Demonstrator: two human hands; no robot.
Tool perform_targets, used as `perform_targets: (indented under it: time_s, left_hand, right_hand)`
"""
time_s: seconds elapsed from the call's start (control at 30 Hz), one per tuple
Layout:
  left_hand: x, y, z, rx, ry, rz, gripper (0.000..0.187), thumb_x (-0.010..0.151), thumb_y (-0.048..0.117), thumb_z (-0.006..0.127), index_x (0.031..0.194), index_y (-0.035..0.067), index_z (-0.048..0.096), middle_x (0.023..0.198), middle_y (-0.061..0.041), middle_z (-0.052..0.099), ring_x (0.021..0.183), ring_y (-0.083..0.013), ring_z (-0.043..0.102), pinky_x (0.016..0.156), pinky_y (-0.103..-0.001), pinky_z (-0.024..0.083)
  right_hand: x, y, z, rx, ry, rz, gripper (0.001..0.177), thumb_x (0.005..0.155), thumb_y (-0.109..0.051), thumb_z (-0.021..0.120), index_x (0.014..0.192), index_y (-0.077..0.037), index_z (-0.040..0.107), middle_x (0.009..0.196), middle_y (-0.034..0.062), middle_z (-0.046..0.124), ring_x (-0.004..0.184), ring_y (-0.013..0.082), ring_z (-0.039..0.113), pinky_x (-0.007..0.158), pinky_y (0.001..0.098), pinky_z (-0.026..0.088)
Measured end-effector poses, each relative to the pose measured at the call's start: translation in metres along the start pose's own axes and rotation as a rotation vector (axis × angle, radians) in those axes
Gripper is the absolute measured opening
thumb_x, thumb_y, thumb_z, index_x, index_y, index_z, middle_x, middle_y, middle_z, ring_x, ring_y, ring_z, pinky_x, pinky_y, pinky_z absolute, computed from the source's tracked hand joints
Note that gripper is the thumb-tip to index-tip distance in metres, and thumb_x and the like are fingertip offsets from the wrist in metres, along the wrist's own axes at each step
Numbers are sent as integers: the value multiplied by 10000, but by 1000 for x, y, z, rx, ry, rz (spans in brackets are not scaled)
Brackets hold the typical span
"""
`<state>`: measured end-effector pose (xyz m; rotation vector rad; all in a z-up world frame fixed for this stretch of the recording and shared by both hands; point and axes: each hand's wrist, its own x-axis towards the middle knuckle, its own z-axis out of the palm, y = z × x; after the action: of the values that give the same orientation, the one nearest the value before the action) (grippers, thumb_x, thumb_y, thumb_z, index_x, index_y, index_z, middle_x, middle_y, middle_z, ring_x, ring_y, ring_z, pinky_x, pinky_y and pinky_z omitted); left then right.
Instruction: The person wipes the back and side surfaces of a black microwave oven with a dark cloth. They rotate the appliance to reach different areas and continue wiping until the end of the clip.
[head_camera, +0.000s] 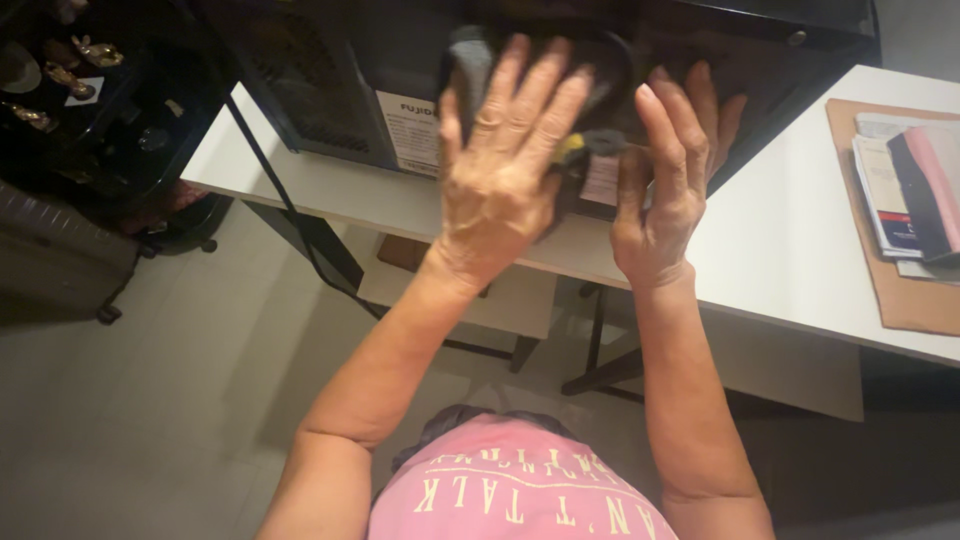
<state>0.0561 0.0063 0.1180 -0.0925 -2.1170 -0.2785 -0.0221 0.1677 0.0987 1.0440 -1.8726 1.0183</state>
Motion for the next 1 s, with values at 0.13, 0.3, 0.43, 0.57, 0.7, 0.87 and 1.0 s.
perform_targets:
  time_s: [0.13,0.3,0.43,0.57,0.7,0.87,1.0]
  left_hand:
    - [1,-2,-3,-14,-26,-41,645,926,91,697,1544,181,535,1630,-20,470,1576,-256,376,1288,-549,179]
    - [3,8,8,-72,-15,10,582,1021,149,729,1565,196,527,1647,-3,455,1595,-242,357,1300,-528,122]
    - [6,18,19,-67,-16,97,559,1022,125,709,1553,172,539,1625,-19,469,1564,-264,371,1300,-548,65]
    - [8,23,20,-71,-3,150,524,1058,100,690,1555,189,550,1624,4,479,1563,-241,387,1312,-516,55]
    - [9,13,11,-130,-80,112,509,1002,249,731,1483,161,589,1561,-40,517,1499,-254,432,1260,-532,92]
    - [9,18,13,-87,-33,110,498,1058,187,689,1538,181,557,1615,-13,483,1553,-237,400,1311,-519,97]
    - [10,27,18,-84,-34,180,506,1052,145,678,1542,181,556,1614,-22,481,1550,-247,379,1286,-547,83]
  right_hand:
    - [0,2,-3,12,-19,-10,504,1072,22,592,1544,-134,514,1610,61,501,1560,312,340,1336,543,92]
    - [-2,1,-14,129,-36,43,561,1023,25,561,1559,-127,498,1578,87,499,1577,294,372,1360,506,100]
    - [-3,2,-18,218,28,25,517,1070,-22,588,1570,-99,483,1593,109,466,1565,272,393,1311,425,197]
    - [-7,4,-15,236,67,27,523,1082,-29,577,1588,-81,457,1612,112,432,1571,268,379,1302,391,271]
    - [-8,10,-14,218,52,15,533,1100,-48,544,1618,-91,429,1636,116,420,1549,262,357,1317,380,261]
    - [-11,16,-17,279,50,40,549,1138,-200,535,1653,-97,373,1665,110,403,1542,252,360,1315,368,267]
    - [-9,14,-15,325,82,44,617,1134,-376,508,1657,-91,348,1669,106,387,1541,241,352,1310,363,262]
